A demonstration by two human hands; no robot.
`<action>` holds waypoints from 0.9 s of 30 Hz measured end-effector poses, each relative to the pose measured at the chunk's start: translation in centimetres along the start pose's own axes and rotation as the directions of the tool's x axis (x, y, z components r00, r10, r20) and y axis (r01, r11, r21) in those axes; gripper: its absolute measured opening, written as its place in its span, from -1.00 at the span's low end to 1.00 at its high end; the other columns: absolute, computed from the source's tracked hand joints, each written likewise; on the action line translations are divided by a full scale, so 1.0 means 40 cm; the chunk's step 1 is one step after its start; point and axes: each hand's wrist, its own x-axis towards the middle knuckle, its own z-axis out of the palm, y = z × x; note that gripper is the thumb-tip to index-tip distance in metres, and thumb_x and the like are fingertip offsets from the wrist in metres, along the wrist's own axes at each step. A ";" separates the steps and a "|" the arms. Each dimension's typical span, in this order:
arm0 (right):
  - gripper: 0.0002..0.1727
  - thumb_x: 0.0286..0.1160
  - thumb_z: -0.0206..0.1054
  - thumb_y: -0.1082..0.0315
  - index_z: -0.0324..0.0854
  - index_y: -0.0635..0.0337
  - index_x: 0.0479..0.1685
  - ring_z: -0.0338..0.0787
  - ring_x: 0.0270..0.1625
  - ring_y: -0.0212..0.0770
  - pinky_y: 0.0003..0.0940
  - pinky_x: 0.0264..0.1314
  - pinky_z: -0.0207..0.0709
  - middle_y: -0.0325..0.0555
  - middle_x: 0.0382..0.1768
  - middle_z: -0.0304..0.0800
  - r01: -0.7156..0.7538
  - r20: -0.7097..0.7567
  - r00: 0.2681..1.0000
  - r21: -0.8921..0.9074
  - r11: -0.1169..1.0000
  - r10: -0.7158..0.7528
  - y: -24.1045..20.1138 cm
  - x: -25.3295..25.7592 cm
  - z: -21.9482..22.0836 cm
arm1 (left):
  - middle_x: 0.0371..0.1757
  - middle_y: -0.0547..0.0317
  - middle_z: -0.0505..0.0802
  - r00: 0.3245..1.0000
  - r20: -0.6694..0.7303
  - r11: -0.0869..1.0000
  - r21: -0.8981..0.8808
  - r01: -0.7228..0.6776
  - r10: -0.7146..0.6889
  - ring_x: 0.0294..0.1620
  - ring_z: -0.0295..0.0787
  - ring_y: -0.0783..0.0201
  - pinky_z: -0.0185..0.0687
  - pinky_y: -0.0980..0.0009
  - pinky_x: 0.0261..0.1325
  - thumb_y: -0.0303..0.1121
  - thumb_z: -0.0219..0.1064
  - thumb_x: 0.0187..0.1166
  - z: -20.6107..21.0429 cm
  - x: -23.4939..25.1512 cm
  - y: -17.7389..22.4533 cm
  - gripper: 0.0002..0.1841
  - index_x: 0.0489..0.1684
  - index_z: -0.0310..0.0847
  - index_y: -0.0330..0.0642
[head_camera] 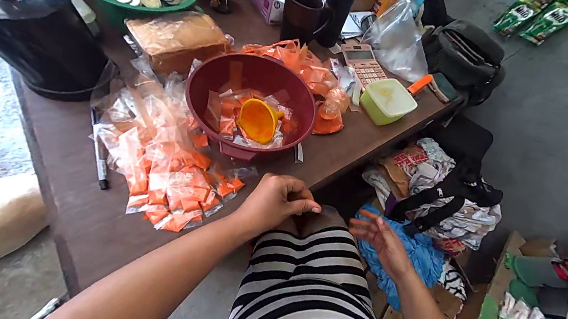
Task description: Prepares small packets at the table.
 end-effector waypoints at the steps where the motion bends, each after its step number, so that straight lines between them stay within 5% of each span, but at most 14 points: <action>1: -0.33 0.80 0.02 -0.09 0.46 0.38 0.49 0.82 0.24 -0.27 -0.28 0.35 0.65 -0.11 0.25 0.83 0.133 0.014 0.991 -0.007 0.991 -0.133 -0.044 0.011 0.025 | -0.45 0.39 0.82 1.000 0.009 1.000 -0.011 -0.001 0.001 -0.41 0.67 0.71 0.58 0.75 -0.22 -0.28 0.53 0.49 0.000 -0.001 0.001 -0.83 -0.37 0.83 -0.20; 5: -0.30 0.63 0.29 -0.12 0.55 0.34 0.45 0.67 0.47 -0.23 -0.25 0.55 0.52 -0.05 0.37 0.75 0.525 0.113 0.851 -0.182 0.831 -0.513 -0.148 0.050 0.155 | -0.47 0.40 0.82 1.000 0.011 1.000 -0.002 0.008 -0.008 -0.44 0.66 0.72 0.58 0.76 -0.25 -0.30 0.54 0.48 -0.003 -0.002 0.007 -0.84 -0.39 0.83 -0.20; 7: -0.31 0.74 0.16 -0.09 0.54 0.41 0.46 0.66 0.46 -0.26 -0.27 0.56 0.49 0.01 0.36 0.74 0.488 0.199 0.868 -0.170 0.856 -0.456 -0.160 0.067 0.197 | -0.46 0.40 0.82 1.000 0.018 1.000 -0.005 0.001 -0.001 -0.43 0.67 0.72 0.59 0.76 -0.24 -0.30 0.55 0.48 -0.007 -0.001 0.005 -0.84 -0.39 0.83 -0.20; 9: -0.41 0.84 0.03 0.00 0.55 0.40 0.41 0.72 0.33 -0.36 -0.34 0.49 0.56 -0.10 0.27 0.77 0.301 0.262 0.920 0.003 0.953 -0.292 -0.165 0.076 0.215 | -0.43 0.38 0.84 0.999 0.036 0.999 -0.016 -0.031 0.031 -0.39 0.69 0.71 0.60 0.75 -0.20 -0.31 0.55 0.46 -0.009 0.002 -0.001 -0.85 -0.36 0.85 -0.21; 11: -0.64 0.78 0.15 0.20 0.68 0.30 0.18 0.84 0.07 -0.40 -0.38 0.28 0.68 -0.24 0.00 0.87 0.175 0.259 0.942 0.158 0.972 -0.212 -0.168 0.073 0.223 | -0.39 0.36 0.85 0.997 0.044 0.998 -0.029 -0.056 0.057 -0.34 0.70 0.70 0.60 0.74 -0.16 -0.31 0.56 0.46 -0.011 0.003 -0.006 -0.85 -0.34 0.85 -0.22; 14: -0.86 0.63 0.28 0.48 0.77 0.22 -0.09 0.85 -0.17 -0.49 -0.53 0.03 0.73 -0.33 -0.25 0.91 0.197 0.160 0.960 0.206 0.958 -0.232 -0.167 0.060 0.224 | -0.36 0.35 0.87 0.997 0.037 0.997 -0.045 -0.064 0.066 -0.33 0.72 0.71 0.63 0.75 -0.14 -0.36 0.54 0.47 -0.006 0.004 -0.009 -0.89 -0.29 0.87 -0.22; 23: -0.85 0.60 0.28 0.53 0.79 0.32 -0.11 0.85 -0.16 -0.43 -0.51 0.06 0.74 -0.21 -0.21 0.91 0.285 -0.062 0.959 0.180 0.942 -0.278 -0.180 0.056 0.212 | -0.13 0.27 0.91 0.996 -0.015 0.973 -0.213 0.087 -0.092 -0.29 0.83 0.52 0.76 0.60 -0.10 -0.38 0.16 0.80 -0.006 0.009 -0.001 -0.76 0.14 0.76 -0.21; 27: -0.85 0.59 0.29 0.53 0.79 0.32 -0.11 0.85 -0.17 -0.44 -0.52 0.05 0.74 -0.21 -0.24 0.91 0.290 -0.039 0.957 0.167 0.942 -0.288 -0.181 0.052 0.220 | -0.11 0.32 0.89 0.995 0.042 0.963 -0.248 0.102 -0.095 -0.18 0.81 0.59 0.74 0.62 0.02 -0.27 0.39 0.64 0.000 0.005 0.012 -0.69 0.19 0.72 -0.26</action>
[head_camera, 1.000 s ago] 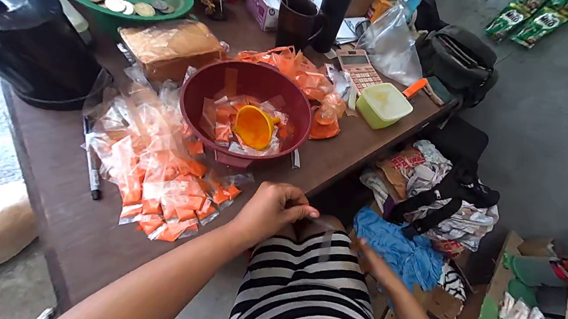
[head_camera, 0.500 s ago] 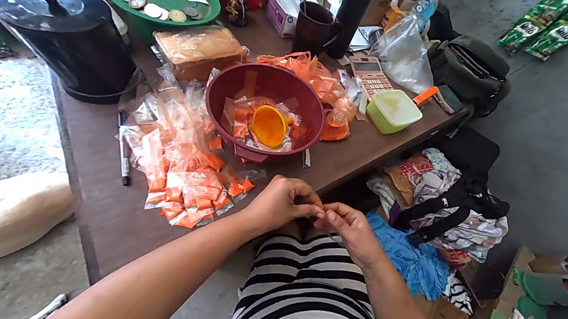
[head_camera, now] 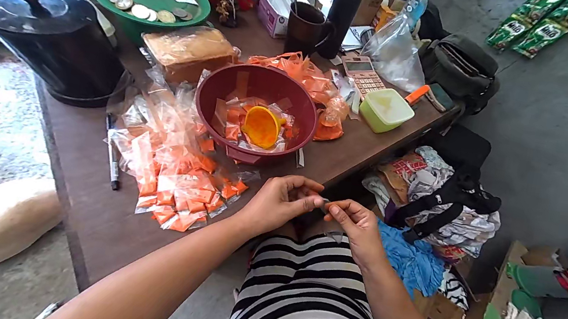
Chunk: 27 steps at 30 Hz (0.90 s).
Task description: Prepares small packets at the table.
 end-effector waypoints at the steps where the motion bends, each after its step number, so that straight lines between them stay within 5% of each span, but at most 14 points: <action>1: -0.86 0.59 0.30 0.52 0.79 0.33 -0.11 0.85 -0.17 -0.43 -0.51 0.06 0.74 -0.21 -0.24 0.91 0.005 0.007 1.000 -0.002 1.000 -0.005 0.001 -0.001 0.002 | -0.10 0.33 0.89 1.000 0.012 1.000 -0.016 -0.004 0.004 -0.19 0.79 0.60 0.72 0.64 0.01 -0.30 0.51 0.53 0.002 0.000 0.001 -0.65 0.19 0.72 -0.28; 13: -0.85 0.61 0.30 0.49 0.78 0.34 -0.07 0.85 -0.17 -0.45 -0.55 0.04 0.73 -0.22 -0.22 0.90 0.045 -0.009 0.999 -0.102 0.994 -0.046 0.000 -0.012 0.012 | -0.37 0.46 0.82 0.996 -0.086 0.999 0.047 0.003 0.001 -0.38 0.67 0.71 0.60 0.74 -0.20 -0.42 0.43 0.55 -0.005 0.002 -0.001 -0.92 -0.15 0.82 -0.17; 18: -0.85 0.60 0.30 0.51 0.79 0.32 -0.09 0.85 -0.18 -0.46 -0.53 0.04 0.74 -0.25 -0.23 0.90 0.033 -0.019 0.999 -0.083 0.996 -0.034 0.003 -0.018 0.014 | -0.28 0.41 0.85 0.997 -0.082 1.000 -0.016 -0.001 0.000 -0.26 0.76 0.64 0.69 0.65 -0.06 -0.31 0.33 0.67 -0.002 0.002 -0.004 -0.84 -0.07 0.78 -0.19; 21: -0.86 0.59 0.31 0.51 0.79 0.32 -0.10 0.85 -0.16 -0.46 -0.53 0.05 0.74 -0.24 -0.22 0.90 0.047 -0.009 0.999 -0.071 0.996 -0.047 0.009 -0.018 0.016 | -0.21 0.39 0.86 1.000 -0.025 1.000 0.003 -0.018 0.018 -0.23 0.75 0.66 0.68 0.69 -0.04 -0.33 0.43 0.59 -0.001 0.000 -0.001 -0.81 0.00 0.81 -0.21; 27: -0.86 0.60 0.32 0.48 0.79 0.29 -0.10 0.85 -0.15 -0.46 -0.53 0.05 0.74 -0.27 -0.21 0.90 0.069 0.032 0.997 -0.081 0.994 -0.066 0.014 -0.019 0.024 | -0.48 0.48 0.82 0.994 -0.111 0.993 0.119 0.012 0.002 -0.46 0.66 0.72 0.59 0.73 -0.27 -0.33 0.55 0.48 0.002 -0.010 0.012 -0.90 -0.34 0.85 -0.14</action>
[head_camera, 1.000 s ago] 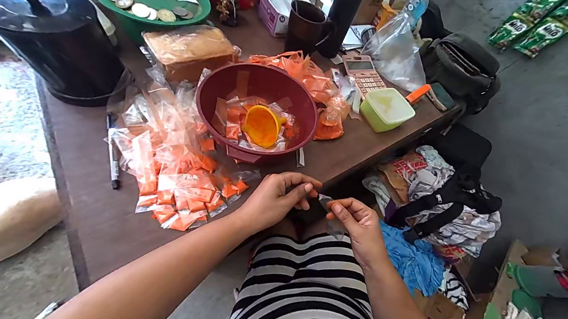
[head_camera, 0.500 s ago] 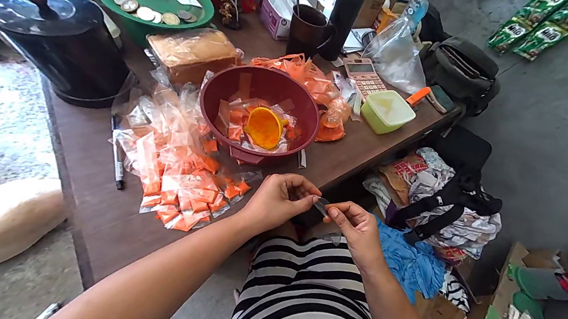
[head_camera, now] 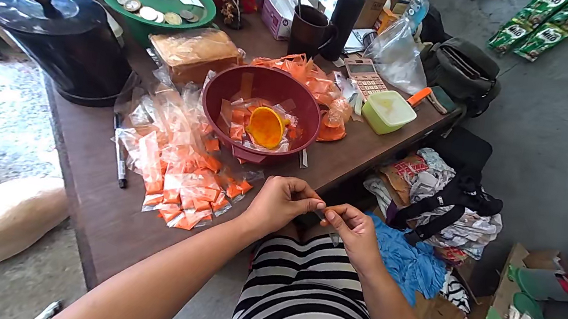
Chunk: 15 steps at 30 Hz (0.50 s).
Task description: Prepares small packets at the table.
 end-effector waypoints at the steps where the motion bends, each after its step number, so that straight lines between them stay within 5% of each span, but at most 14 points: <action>1: -0.87 0.60 0.33 0.47 0.79 0.28 -0.11 0.85 -0.15 -0.47 -0.53 0.05 0.74 -0.28 -0.22 0.90 0.005 0.007 1.000 -0.004 1.000 -0.005 -0.001 0.000 0.003 | -0.55 0.51 0.77 0.999 -0.018 0.999 0.028 0.031 -0.030 -0.52 0.59 0.72 0.50 0.71 -0.35 -0.27 0.61 0.41 -0.003 0.001 0.004 -0.85 -0.43 0.81 -0.11; 3: -0.86 0.60 0.32 0.46 0.79 0.29 -0.10 0.84 -0.14 -0.47 -0.54 0.05 0.74 -0.27 -0.21 0.90 0.015 0.013 1.000 -0.019 1.000 -0.014 -0.005 -0.002 0.006 | -0.59 0.52 0.72 0.998 -0.023 0.997 0.049 0.066 -0.065 -0.56 0.52 0.70 0.41 0.67 -0.39 -0.24 0.65 0.36 -0.010 0.005 0.005 -0.80 -0.50 0.77 -0.09; 10: -0.85 0.60 0.31 0.48 0.79 0.33 -0.09 0.85 -0.17 -0.45 -0.53 0.04 0.74 -0.23 -0.23 0.90 0.020 -0.016 1.000 -0.024 1.000 -0.020 0.006 -0.002 -0.008 | -0.23 0.39 0.90 0.991 0.132 0.999 -0.017 0.030 -0.028 -0.22 0.77 0.67 0.67 0.69 0.00 -0.39 0.47 0.57 -0.013 0.013 -0.009 -0.89 -0.09 0.87 -0.16; 15: -0.85 0.60 0.32 0.48 0.79 0.33 -0.08 0.85 -0.15 -0.46 -0.53 0.06 0.74 -0.23 -0.20 0.90 0.024 0.003 1.000 -0.037 0.999 -0.024 0.003 -0.004 -0.006 | -0.48 0.46 0.82 0.991 0.081 0.994 0.033 0.102 -0.104 -0.48 0.66 0.71 0.61 0.73 -0.29 -0.34 0.54 0.51 -0.013 0.007 0.010 -0.92 -0.30 0.84 -0.14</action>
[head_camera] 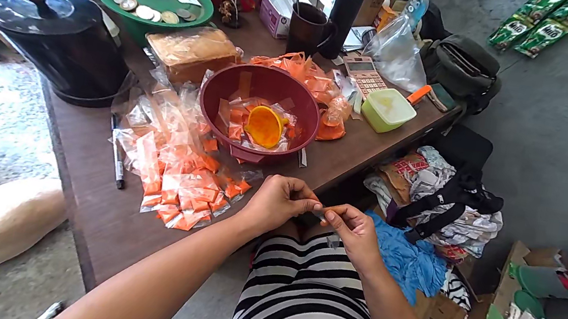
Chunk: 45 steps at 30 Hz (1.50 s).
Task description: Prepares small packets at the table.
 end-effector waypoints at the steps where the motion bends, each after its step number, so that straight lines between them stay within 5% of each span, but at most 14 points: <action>1: -0.85 0.60 0.32 0.47 0.79 0.32 -0.09 0.85 -0.15 -0.46 -0.53 0.06 0.75 -0.24 -0.20 0.90 0.005 0.006 1.000 -0.010 1.000 -0.005 -0.001 0.000 0.003 | -0.51 0.47 0.80 1.000 -0.007 1.000 0.013 0.017 -0.017 -0.52 0.64 0.70 0.58 0.72 -0.34 -0.32 0.56 0.48 -0.002 -0.001 0.004 -0.89 -0.33 0.83 -0.14; 5: -0.85 0.60 0.32 0.46 0.78 0.32 -0.07 0.85 -0.14 -0.47 -0.53 0.06 0.75 -0.25 -0.18 0.90 0.033 0.018 0.999 -0.040 0.999 -0.032 -0.001 0.000 0.008 | -0.53 0.46 0.78 0.998 -0.018 0.999 0.008 0.054 -0.053 -0.53 0.63 0.69 0.58 0.70 -0.32 -0.33 0.58 0.45 -0.006 0.001 0.010 -0.88 -0.38 0.82 -0.15; 9: -0.85 0.59 0.32 0.48 0.78 0.32 -0.07 0.85 -0.16 -0.48 -0.54 0.04 0.75 -0.25 -0.19 0.90 0.033 -0.014 0.999 -0.041 0.999 -0.034 0.002 0.002 -0.005 | -0.31 0.38 0.89 0.999 0.032 0.999 -0.041 -0.021 0.022 -0.29 0.78 0.66 0.70 0.69 -0.05 -0.43 0.44 0.59 -0.006 0.007 -0.008 -0.91 -0.15 0.85 -0.21; 20: -0.84 0.59 0.33 0.44 0.79 0.32 -0.08 0.85 -0.12 -0.46 -0.51 0.08 0.75 -0.22 -0.15 0.90 0.062 0.012 0.998 -0.066 0.996 -0.062 0.007 0.000 -0.005 | -0.60 0.47 0.74 0.994 -0.018 0.989 0.102 0.107 -0.106 -0.58 0.56 0.69 0.49 0.69 -0.39 -0.29 0.66 0.36 -0.010 -0.002 0.026 -0.82 -0.46 0.79 -0.13; 25: -0.84 0.60 0.32 0.45 0.79 0.33 -0.07 0.85 -0.12 -0.45 -0.51 0.09 0.75 -0.21 -0.16 0.90 0.089 -0.001 0.996 -0.083 0.993 -0.090 0.009 -0.002 -0.014 | -0.42 0.42 0.86 0.994 0.077 0.996 -0.042 -0.076 0.079 -0.37 0.76 0.66 0.70 0.70 -0.15 -0.39 0.48 0.55 -0.003 0.005 -0.018 -0.91 -0.30 0.83 -0.19; 30: -0.84 0.60 0.32 0.46 0.79 0.33 -0.07 0.85 -0.12 -0.46 -0.52 0.09 0.75 -0.22 -0.16 0.90 0.105 -0.018 0.994 -0.084 0.991 -0.107 0.007 0.000 -0.017 | -0.25 0.35 0.91 0.993 0.091 0.994 -0.082 -0.066 0.074 -0.23 0.82 0.64 0.74 0.66 0.01 -0.45 0.34 0.66 -0.001 0.006 -0.020 -0.87 -0.12 0.82 -0.26; 35: -0.84 0.60 0.32 0.47 0.78 0.34 -0.07 0.85 -0.13 -0.47 -0.52 0.07 0.76 -0.23 -0.16 0.90 0.101 -0.008 0.995 -0.077 0.992 -0.102 0.004 0.000 -0.009 | -0.44 0.44 0.86 0.999 0.039 1.000 -0.025 0.011 -0.010 -0.40 0.74 0.68 0.66 0.70 -0.17 -0.42 0.55 0.47 -0.006 0.002 0.005 -0.97 -0.30 0.86 -0.16; 40: -0.84 0.60 0.33 0.46 0.78 0.34 -0.07 0.85 -0.12 -0.46 -0.51 0.08 0.76 -0.22 -0.16 0.90 0.101 0.011 0.995 -0.079 0.992 -0.100 0.001 -0.002 -0.004 | -0.54 0.50 0.78 0.999 0.020 0.999 0.031 0.039 -0.040 -0.51 0.60 0.69 0.50 0.67 -0.34 -0.31 0.72 0.24 -0.006 0.002 0.007 -0.82 -0.48 0.80 -0.08; 45: -0.84 0.61 0.31 0.46 0.77 0.35 -0.05 0.86 -0.12 -0.47 -0.52 0.08 0.76 -0.23 -0.16 0.90 0.114 0.005 0.993 -0.090 0.989 -0.114 -0.002 -0.001 -0.006 | -0.41 0.44 0.86 0.994 0.067 0.992 -0.092 -0.082 0.088 -0.35 0.76 0.67 0.69 0.69 -0.12 -0.41 0.47 0.55 -0.004 0.005 -0.015 -0.92 -0.31 0.83 -0.19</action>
